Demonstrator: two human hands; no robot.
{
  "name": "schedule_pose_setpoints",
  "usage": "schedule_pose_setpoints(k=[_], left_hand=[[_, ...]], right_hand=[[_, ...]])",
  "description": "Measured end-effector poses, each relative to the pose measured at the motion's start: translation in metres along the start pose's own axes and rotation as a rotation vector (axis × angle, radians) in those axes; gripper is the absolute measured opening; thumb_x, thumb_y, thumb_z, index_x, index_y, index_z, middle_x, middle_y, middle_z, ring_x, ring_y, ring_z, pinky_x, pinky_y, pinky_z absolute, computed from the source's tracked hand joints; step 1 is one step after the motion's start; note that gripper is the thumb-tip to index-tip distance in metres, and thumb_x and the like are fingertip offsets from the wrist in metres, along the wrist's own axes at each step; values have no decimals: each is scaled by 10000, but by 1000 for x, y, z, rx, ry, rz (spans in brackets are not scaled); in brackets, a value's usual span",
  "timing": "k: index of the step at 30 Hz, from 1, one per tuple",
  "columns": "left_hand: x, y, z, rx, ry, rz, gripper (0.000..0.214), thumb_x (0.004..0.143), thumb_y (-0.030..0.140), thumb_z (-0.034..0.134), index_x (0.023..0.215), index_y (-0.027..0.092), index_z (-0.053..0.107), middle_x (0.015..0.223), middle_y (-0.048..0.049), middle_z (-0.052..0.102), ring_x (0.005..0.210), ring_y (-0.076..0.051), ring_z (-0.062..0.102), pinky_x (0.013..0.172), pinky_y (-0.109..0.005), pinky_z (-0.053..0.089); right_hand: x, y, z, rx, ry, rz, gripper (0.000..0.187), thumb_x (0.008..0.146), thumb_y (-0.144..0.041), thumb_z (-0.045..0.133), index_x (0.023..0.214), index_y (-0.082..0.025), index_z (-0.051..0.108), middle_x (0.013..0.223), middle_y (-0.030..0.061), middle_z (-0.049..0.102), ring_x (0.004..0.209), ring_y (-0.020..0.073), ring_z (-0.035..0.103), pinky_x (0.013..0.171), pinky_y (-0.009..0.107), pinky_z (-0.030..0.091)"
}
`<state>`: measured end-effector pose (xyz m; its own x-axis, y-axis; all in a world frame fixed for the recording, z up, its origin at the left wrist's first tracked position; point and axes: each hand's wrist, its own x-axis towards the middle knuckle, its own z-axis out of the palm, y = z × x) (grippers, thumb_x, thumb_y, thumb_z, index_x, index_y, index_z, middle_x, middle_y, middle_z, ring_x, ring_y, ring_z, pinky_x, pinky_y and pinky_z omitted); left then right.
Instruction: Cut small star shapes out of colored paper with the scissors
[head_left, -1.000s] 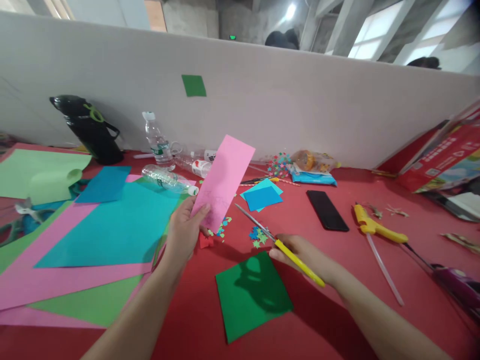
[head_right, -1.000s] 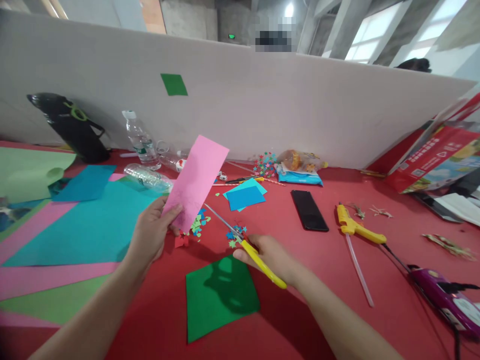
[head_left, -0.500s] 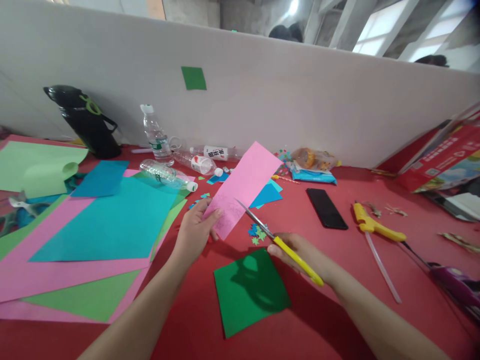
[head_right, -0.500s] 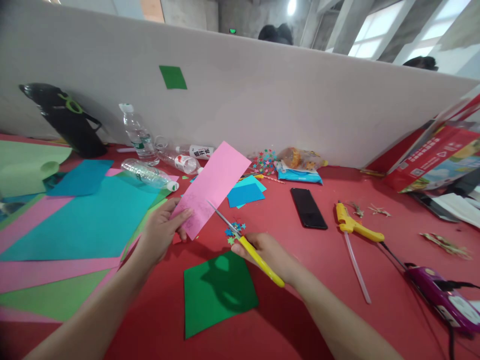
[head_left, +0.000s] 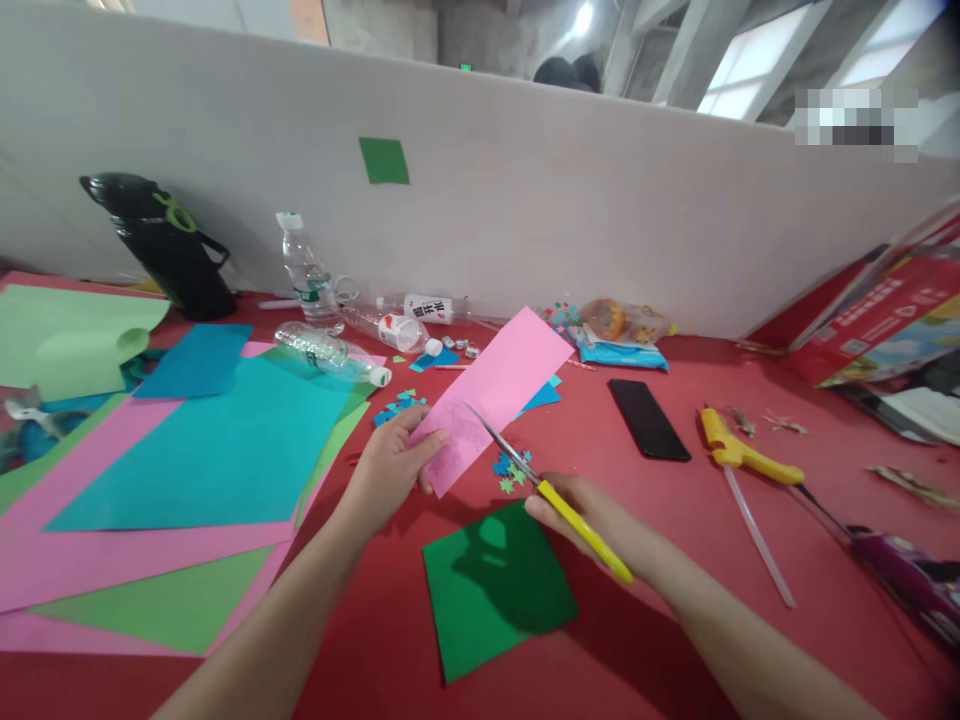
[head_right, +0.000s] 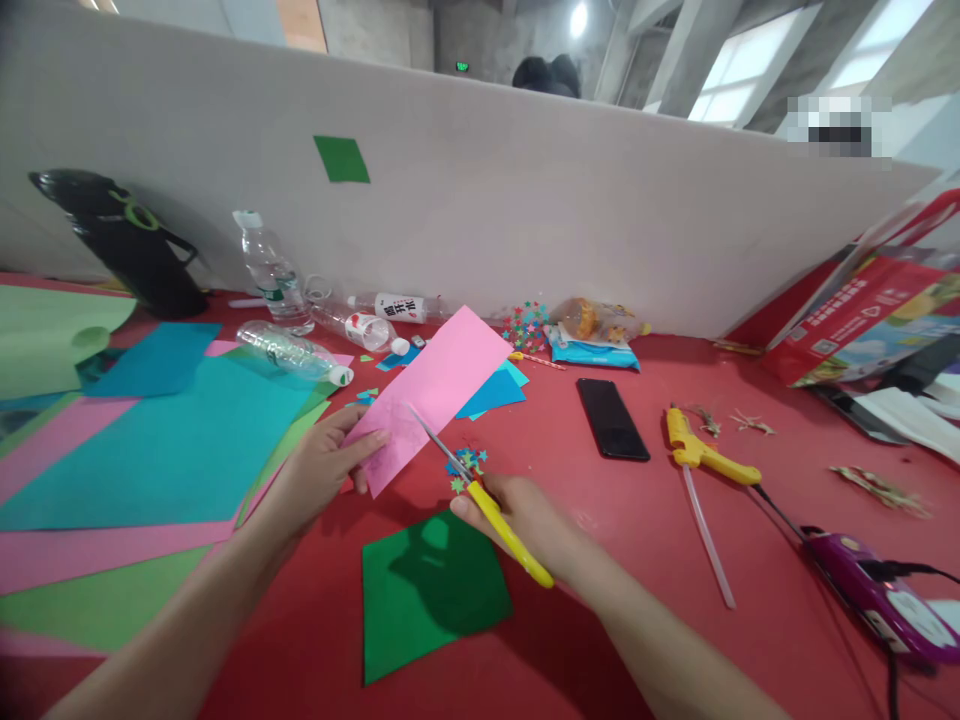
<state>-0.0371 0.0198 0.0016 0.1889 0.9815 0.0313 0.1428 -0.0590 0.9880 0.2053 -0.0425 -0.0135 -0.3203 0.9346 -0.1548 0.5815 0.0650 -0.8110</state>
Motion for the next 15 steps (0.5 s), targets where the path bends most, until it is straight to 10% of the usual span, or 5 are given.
schedule_pose_setpoints(k=[15], left_hand=[[13,19,5,-1,-155,-104,216,764,367,653,850,171,625,595,48,574,353,-87,476,378,-217,359]], right_hand=[[5,-9,-5,143,48,88,433,862,-611,518,715,-203,509,552,-53,408,482,104,384,464,227,289]])
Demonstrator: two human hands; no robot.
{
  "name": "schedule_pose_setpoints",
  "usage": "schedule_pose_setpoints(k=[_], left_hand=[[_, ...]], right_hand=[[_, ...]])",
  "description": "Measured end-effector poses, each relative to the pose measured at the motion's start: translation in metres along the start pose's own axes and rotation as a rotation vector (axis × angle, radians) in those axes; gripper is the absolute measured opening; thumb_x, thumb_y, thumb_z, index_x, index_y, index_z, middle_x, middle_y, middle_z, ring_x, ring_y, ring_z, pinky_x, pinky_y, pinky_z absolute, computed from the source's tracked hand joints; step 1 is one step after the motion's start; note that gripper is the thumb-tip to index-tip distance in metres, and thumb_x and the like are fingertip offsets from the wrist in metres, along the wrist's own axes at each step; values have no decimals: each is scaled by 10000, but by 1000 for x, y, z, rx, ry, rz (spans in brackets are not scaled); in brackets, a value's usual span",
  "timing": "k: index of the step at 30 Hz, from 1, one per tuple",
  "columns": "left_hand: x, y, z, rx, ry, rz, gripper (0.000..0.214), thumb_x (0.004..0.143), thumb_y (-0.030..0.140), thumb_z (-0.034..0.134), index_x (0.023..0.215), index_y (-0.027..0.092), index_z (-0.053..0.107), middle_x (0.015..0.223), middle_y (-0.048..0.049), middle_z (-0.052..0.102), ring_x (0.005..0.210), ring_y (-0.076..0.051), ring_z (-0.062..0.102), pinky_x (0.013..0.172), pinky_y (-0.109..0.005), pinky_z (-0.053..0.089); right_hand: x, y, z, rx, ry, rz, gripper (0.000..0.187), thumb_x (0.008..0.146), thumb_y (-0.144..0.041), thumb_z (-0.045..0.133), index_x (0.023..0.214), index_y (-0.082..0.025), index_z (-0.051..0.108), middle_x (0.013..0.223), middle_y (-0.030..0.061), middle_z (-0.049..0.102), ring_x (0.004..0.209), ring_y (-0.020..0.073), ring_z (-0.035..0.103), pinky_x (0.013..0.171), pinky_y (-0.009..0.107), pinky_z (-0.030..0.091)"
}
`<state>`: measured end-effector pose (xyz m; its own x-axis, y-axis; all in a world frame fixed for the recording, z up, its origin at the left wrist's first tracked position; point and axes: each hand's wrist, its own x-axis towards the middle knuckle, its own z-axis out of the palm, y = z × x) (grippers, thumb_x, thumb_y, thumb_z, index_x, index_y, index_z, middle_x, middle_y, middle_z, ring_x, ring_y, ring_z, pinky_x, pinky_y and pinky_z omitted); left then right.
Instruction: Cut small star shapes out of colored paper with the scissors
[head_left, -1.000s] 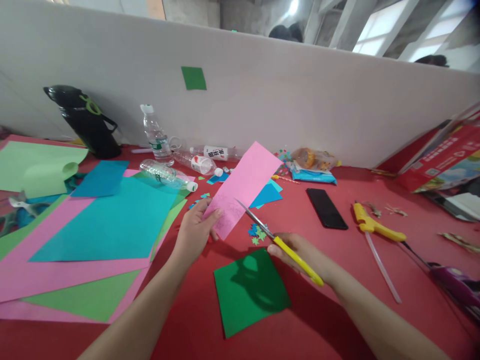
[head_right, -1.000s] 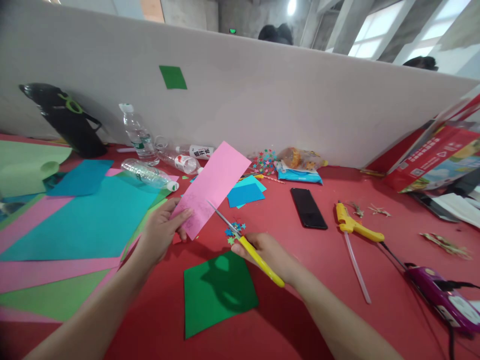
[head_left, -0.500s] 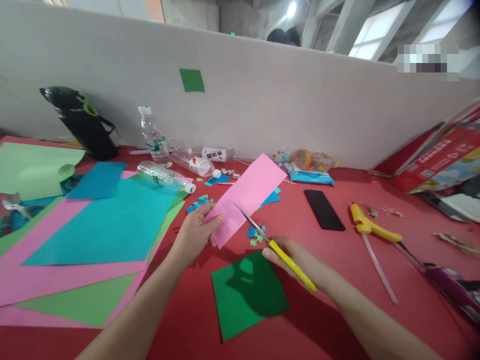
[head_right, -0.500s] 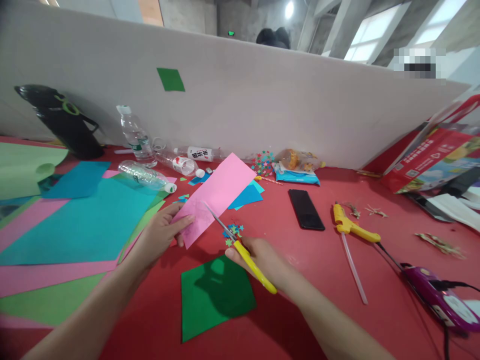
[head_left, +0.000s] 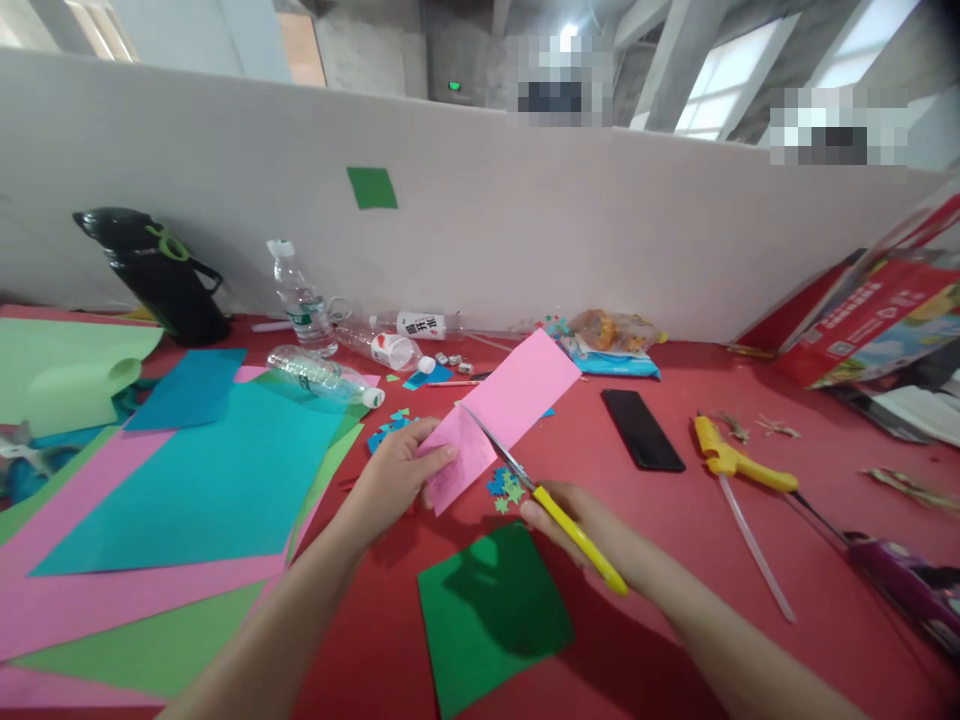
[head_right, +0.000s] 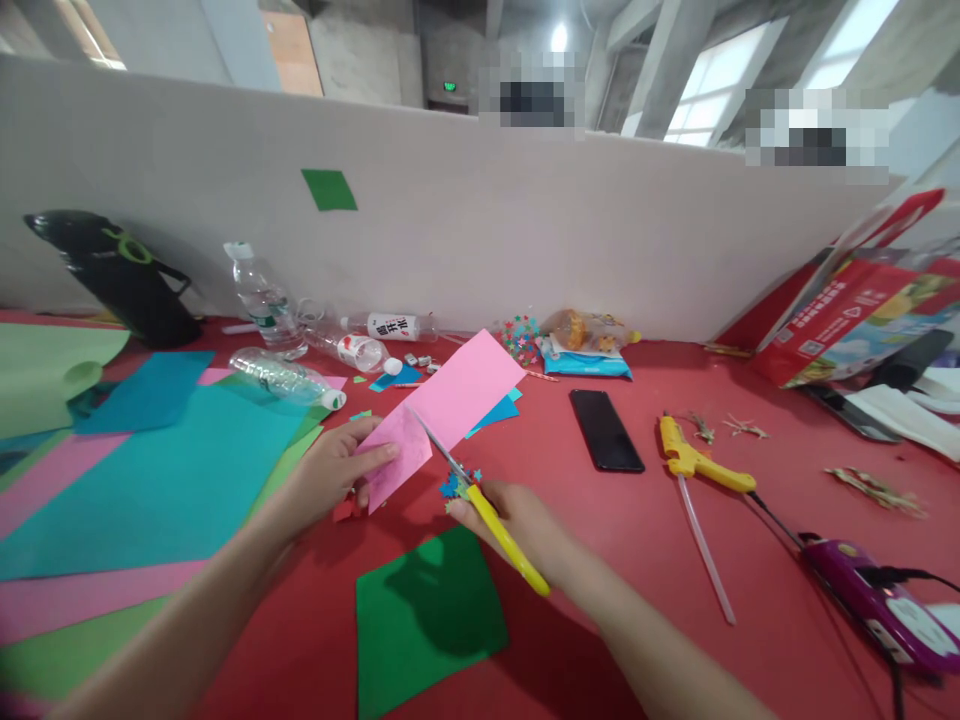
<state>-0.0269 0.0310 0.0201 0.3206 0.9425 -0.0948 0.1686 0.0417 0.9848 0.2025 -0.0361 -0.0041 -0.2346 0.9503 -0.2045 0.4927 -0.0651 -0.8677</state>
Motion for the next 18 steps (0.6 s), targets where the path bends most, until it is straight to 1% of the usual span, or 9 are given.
schedule_pose_setpoints(k=[4,6,8,11,13,15,18], left_hand=[[18,15,5,-18,-48,-34,146,735,316,654,802,190,625,559,61,555,372,-92,472,374,-211,365],[28,19,8,-23,-59,-43,137,728,313,658,784,193,620,548,65,549,376,-84,449,371,-203,348],[38,20,10,-16,-91,-54,145,731,324,661,744,194,598,516,72,520,369,-75,417,366,-197,321],[54,14,12,-10,-175,-82,173,740,330,661,703,194,561,484,83,469,363,-66,379,362,-190,298],[64,7,14,-15,-220,-94,147,739,309,653,727,189,569,512,79,484,372,-65,384,364,-187,305],[72,0,15,-26,-228,-103,131,733,294,646,753,183,581,552,73,498,389,-67,402,363,-186,319],[79,-6,18,-41,-205,-148,158,714,290,647,810,171,607,597,67,504,406,-70,418,361,-187,339]], right_hand=[[12,3,-7,52,69,90,449,852,-602,526,641,-214,445,494,-71,352,418,82,316,405,215,235],[16,3,-11,77,79,130,444,848,-585,541,630,-216,423,476,-83,331,382,66,289,375,204,219],[18,3,-15,96,75,164,436,855,-584,539,648,-216,430,442,-97,316,343,59,284,348,193,229],[21,3,-21,116,67,241,447,857,-615,532,675,-213,458,392,-108,321,298,62,296,305,179,258],[25,4,-24,152,67,313,447,857,-609,540,665,-211,469,371,-108,329,276,63,295,277,177,274],[30,6,-26,179,73,370,438,855,-579,560,636,-211,468,344,-107,329,254,65,288,251,176,271],[39,12,-26,215,88,402,424,846,-536,583,603,-208,471,288,-101,325,219,67,267,224,176,252]])
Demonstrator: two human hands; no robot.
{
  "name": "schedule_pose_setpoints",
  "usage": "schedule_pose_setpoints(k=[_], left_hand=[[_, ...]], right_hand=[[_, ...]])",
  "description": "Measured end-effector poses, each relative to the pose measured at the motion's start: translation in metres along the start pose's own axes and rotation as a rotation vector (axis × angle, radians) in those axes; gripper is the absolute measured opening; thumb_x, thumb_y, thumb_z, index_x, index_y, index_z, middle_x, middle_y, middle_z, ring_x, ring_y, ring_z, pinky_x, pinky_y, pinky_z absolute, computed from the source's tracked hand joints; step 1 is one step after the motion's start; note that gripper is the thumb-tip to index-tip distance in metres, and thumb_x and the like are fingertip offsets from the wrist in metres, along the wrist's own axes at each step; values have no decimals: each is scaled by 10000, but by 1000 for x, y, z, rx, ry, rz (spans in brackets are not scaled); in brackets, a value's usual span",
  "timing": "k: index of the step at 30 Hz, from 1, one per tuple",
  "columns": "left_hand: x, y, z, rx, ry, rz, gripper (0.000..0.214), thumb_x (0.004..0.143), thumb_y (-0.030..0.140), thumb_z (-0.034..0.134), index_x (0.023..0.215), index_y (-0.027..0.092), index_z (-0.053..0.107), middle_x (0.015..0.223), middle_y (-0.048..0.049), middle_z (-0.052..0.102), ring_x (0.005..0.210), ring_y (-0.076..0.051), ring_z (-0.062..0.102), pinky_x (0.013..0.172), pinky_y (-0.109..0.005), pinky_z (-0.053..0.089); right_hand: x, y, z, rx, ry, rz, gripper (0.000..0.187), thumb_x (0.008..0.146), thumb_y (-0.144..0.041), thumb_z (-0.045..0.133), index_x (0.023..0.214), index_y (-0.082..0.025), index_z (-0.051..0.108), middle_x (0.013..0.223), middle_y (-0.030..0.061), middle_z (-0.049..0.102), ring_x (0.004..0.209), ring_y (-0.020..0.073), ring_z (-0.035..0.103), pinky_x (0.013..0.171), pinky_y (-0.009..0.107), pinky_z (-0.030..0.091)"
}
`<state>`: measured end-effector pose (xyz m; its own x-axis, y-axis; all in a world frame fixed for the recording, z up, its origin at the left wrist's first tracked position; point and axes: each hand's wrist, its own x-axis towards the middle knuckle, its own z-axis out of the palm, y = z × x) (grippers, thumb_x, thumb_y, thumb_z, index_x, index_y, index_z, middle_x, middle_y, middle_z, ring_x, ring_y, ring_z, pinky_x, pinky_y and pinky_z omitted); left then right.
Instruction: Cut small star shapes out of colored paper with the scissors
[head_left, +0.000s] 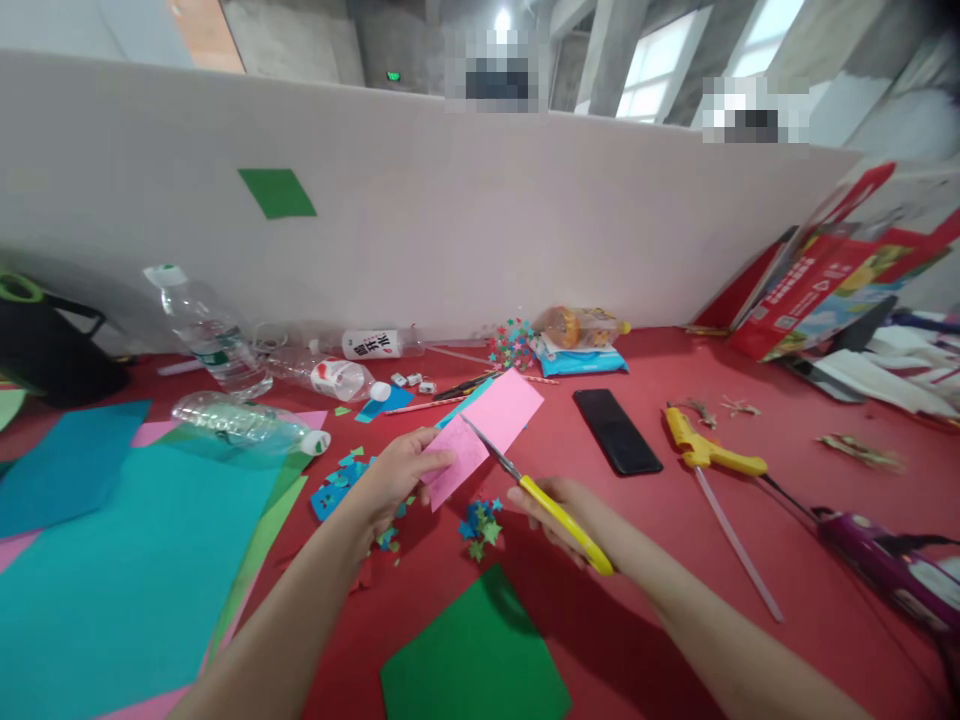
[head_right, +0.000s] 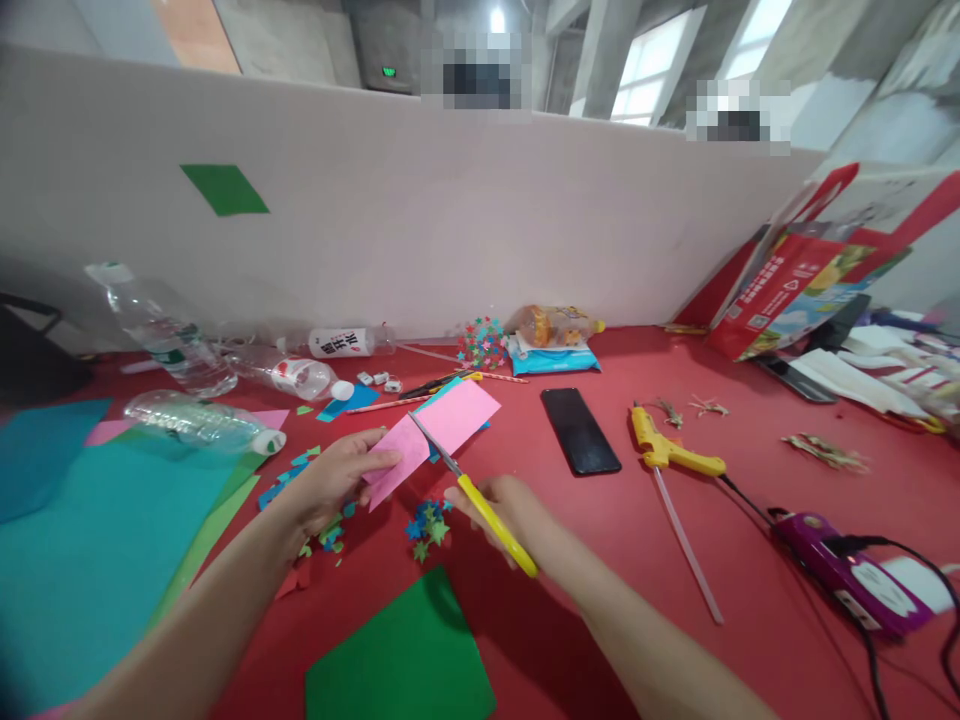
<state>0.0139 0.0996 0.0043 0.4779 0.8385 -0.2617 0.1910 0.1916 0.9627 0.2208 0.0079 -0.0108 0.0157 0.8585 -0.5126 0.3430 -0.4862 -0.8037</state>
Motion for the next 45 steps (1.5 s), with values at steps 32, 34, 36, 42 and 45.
schedule_pose_setpoints(k=[32,34,36,42,45], left_hand=[[-89,-29,45,-375,72,12,384,669,311,741,1009,160,645,924,-78,726,714,-173,638,615,-266,439],[-89,-31,48,-343,42,10,319,703,326,722,960,156,641,792,-66,722,623,-162,623,564,-264,422],[-89,-32,51,-268,28,36,238,715,328,708,857,152,634,661,-49,689,561,-158,604,527,-262,409],[-92,-34,49,-281,-11,18,224,687,347,721,760,153,640,629,-42,655,516,-137,565,522,-266,411],[-95,-36,52,-382,-28,51,262,691,365,730,844,160,675,741,-60,683,629,-158,606,589,-275,454]], right_hand=[[-37,12,43,344,125,-525,355,764,-476,600,578,-202,473,431,-43,528,299,58,401,324,181,307],[-36,14,43,323,116,-521,354,770,-476,603,588,-197,482,441,-35,544,302,60,418,323,178,307],[-34,17,42,313,122,-502,322,780,-464,606,638,-197,494,445,-41,551,299,64,422,316,172,298],[-29,18,37,359,118,-461,249,765,-422,604,714,-196,513,443,-63,546,289,60,398,300,159,287],[-29,16,38,406,104,-472,246,766,-414,574,674,-200,494,440,-56,552,271,50,379,295,160,277]])
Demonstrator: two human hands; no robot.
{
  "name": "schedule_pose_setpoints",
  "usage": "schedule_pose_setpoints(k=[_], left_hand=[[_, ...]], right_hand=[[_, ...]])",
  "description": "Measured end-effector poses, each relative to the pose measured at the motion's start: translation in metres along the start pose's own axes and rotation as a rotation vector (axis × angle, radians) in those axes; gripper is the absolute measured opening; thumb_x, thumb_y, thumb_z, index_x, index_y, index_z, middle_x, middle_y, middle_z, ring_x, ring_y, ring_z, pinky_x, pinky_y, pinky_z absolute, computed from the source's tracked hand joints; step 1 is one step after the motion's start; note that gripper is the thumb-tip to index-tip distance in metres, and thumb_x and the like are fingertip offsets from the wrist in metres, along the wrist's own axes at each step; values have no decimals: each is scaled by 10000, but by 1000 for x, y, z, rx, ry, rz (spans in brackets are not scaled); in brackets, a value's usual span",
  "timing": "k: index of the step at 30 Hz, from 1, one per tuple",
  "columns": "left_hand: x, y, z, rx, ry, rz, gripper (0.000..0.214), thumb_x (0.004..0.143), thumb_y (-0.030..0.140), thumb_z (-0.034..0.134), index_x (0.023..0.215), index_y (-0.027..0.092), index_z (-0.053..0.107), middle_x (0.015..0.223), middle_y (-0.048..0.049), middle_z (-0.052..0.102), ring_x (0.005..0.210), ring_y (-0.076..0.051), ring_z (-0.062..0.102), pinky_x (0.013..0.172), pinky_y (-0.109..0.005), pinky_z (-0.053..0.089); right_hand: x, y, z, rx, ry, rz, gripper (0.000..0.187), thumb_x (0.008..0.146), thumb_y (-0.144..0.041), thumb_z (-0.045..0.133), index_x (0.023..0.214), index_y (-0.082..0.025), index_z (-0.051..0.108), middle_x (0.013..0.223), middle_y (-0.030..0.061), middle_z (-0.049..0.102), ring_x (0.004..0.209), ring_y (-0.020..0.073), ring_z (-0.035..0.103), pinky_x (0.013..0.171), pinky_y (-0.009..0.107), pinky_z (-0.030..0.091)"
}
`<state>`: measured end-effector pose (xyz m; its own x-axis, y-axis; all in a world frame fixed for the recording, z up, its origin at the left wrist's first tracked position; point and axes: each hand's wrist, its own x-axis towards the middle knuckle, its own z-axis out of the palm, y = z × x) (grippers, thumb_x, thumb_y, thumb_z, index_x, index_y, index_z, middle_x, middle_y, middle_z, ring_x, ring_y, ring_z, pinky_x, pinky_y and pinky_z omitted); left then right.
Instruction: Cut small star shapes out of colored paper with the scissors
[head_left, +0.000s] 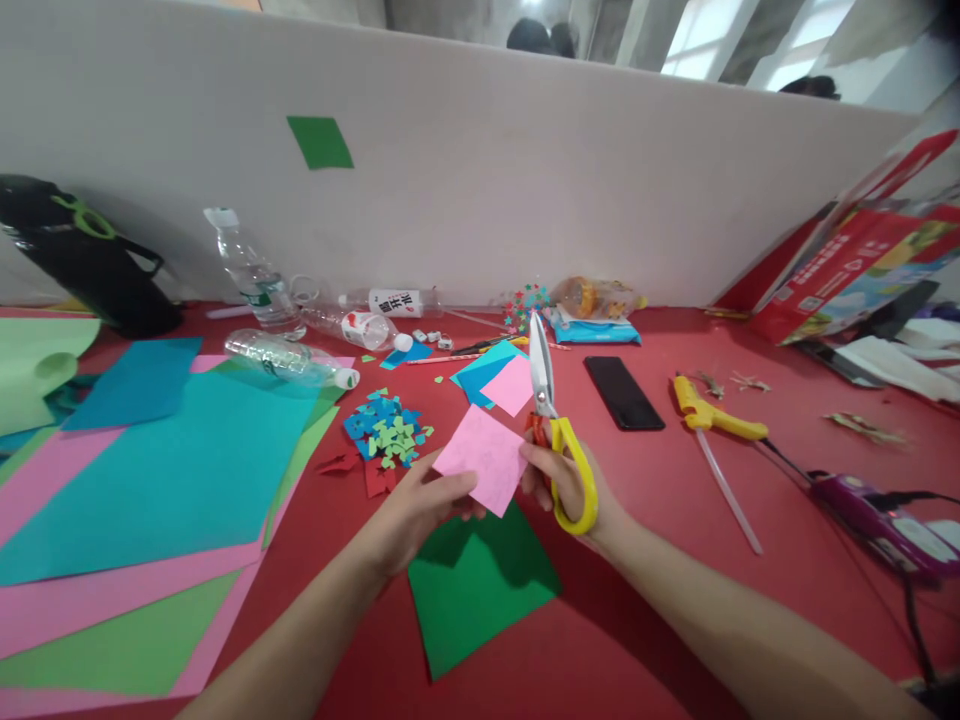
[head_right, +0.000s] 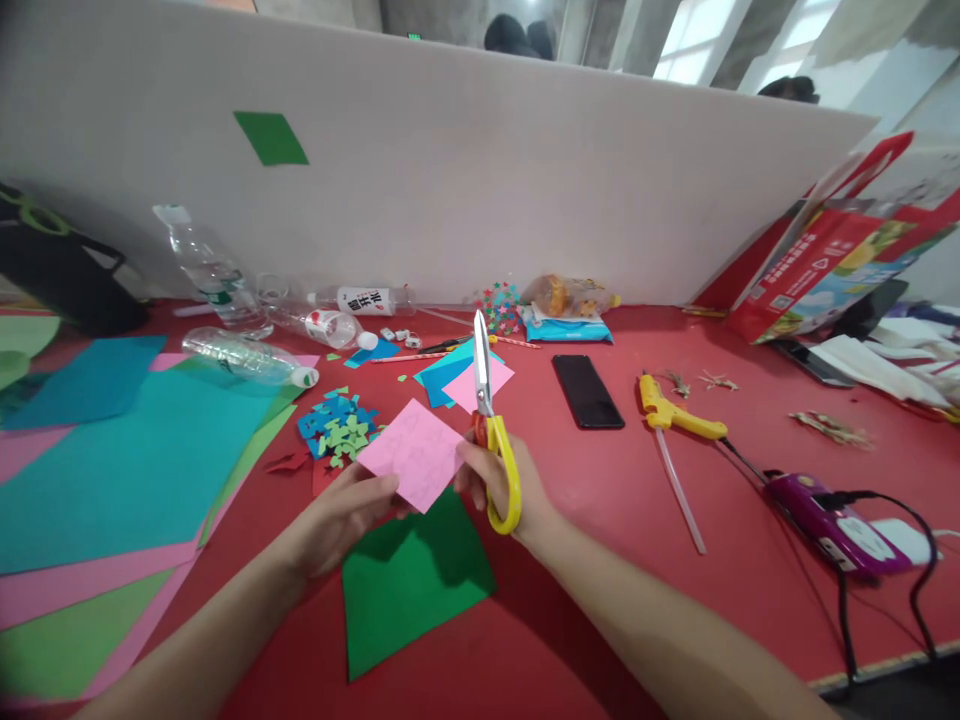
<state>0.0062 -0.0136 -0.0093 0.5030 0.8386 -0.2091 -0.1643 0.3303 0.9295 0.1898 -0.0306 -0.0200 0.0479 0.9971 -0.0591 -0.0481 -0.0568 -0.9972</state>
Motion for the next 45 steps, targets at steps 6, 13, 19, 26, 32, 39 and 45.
schedule_pose_setpoints(k=[6,13,19,26,32,39,45], left_hand=[[0,-9,13,122,0,-9,233,766,373,633,811,150,681,787,-101,711,562,-167,620,507,-275,443],[1,-7,14,316,-18,-39,280,790,398,590,651,166,663,558,-59,638,438,-145,541,416,-250,359],[3,0,8,373,106,21,266,755,396,600,603,180,634,528,-42,612,412,-136,497,413,-258,339],[14,9,-17,140,350,201,214,752,368,646,725,157,623,607,-28,661,458,-128,522,443,-253,368],[10,12,-20,28,399,258,167,743,295,675,712,143,613,618,-5,660,463,-96,534,463,-230,386],[9,16,-21,0,474,323,220,742,310,700,633,150,598,536,23,599,418,-71,493,402,-204,331],[6,18,-17,-19,433,346,203,738,285,697,624,150,596,523,23,590,421,-73,481,418,-205,353]], right_hand=[[-6,0,5,-104,-112,-7,294,785,-457,585,668,-200,504,489,-34,579,317,70,439,319,172,323],[-9,7,4,-267,-133,21,300,779,-468,649,729,-204,516,516,-44,564,374,96,470,367,191,351],[-5,7,-5,-542,-66,-139,360,769,-514,657,685,-212,481,569,-32,512,497,119,442,457,220,312],[3,-2,-18,-823,-9,-120,342,751,-501,700,822,-225,510,668,-21,553,558,136,464,503,228,293],[-5,-6,-16,-558,-234,-58,381,857,-569,566,820,-193,518,689,-14,524,616,139,485,539,228,358],[-12,-9,-18,-598,-378,-47,410,850,-562,609,746,-197,455,675,-45,410,595,109,366,538,229,288],[-18,-17,-14,-484,-475,75,499,819,-655,596,705,-219,380,608,-75,320,529,90,314,496,230,229]])
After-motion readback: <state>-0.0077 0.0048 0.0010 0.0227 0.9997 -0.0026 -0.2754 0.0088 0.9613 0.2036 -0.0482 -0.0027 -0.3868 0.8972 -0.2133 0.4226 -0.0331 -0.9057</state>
